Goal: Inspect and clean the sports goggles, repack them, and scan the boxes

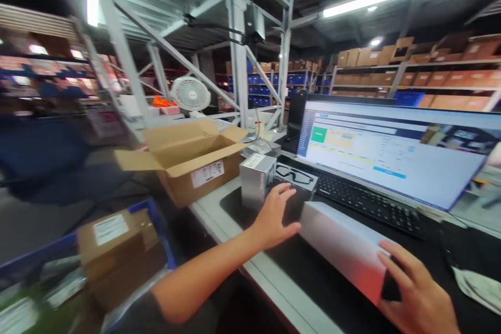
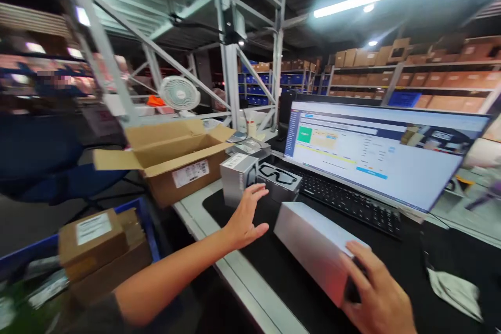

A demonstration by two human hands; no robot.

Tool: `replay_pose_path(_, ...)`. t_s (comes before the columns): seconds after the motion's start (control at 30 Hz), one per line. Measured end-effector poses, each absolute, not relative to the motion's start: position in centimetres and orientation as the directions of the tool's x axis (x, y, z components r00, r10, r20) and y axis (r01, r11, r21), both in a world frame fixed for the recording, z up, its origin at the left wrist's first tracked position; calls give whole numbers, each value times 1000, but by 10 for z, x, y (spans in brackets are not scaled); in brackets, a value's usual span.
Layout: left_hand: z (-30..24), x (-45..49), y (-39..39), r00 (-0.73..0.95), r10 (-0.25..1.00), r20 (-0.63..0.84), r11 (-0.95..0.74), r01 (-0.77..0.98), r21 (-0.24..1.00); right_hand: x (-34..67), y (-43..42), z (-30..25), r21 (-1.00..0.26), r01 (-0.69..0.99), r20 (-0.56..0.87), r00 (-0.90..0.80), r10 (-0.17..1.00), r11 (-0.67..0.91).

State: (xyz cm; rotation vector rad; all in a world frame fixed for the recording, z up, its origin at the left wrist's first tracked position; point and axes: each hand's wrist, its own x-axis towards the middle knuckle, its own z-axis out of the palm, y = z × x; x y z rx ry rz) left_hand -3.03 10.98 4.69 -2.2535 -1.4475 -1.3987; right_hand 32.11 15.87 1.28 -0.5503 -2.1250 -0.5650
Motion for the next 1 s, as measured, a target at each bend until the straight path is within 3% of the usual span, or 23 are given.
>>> replay_pose_path(0.07, 45, -25, 119, 214, 764, 608, -596, 596, 539, 311, 151, 19, 287, 452, 815, -579, 33, 845)
replay_pose_path(0.2, 44, -27, 147, 349, 879, 324, -453, 403, 795, 298, 144, 13, 460, 304, 737, -654, -168, 834)
replay_pose_path(0.33, 45, -33, 145, 425, 888, 173, -370, 441, 818, 293, 139, -3, 521, 245, 719, -643, -265, 818)
replay_pose_path(0.43, 46, -38, 126, 351, 910, 220, -391, 554, 735, 298, 145, -6, 511, 217, 735, -612, -292, 832)
replay_pose_path(0.53, 39, -41, 108, 413, 846, 337, -531, 602, 596, 312, 161, -2, 420, 360, 796, -587, -147, 833)
replay_pose_path(0.63, 23, -37, 93, 486, 718, 498, -686, 613, 392, 326, 175, 3, 227, 585, 889, -450, 79, 779)
replay_pose_path(0.73, 10, -29, 81, 515, 607, 605, -749, 626, 218, 331, 181, 7, 51, 698, 893, -353, 280, 714)
replay_pose_path(0.87, 9, -23, 77, 554, 518, 652, -767, 638, 67, 331, 186, 11, 8, 685, 779, -461, 425, 728)
replay_pose_path(1.0, 18, -21, 84, 561, 489, 668, -773, 633, 35, 335, 202, 8, -177, 733, 497, -509, 703, 656)
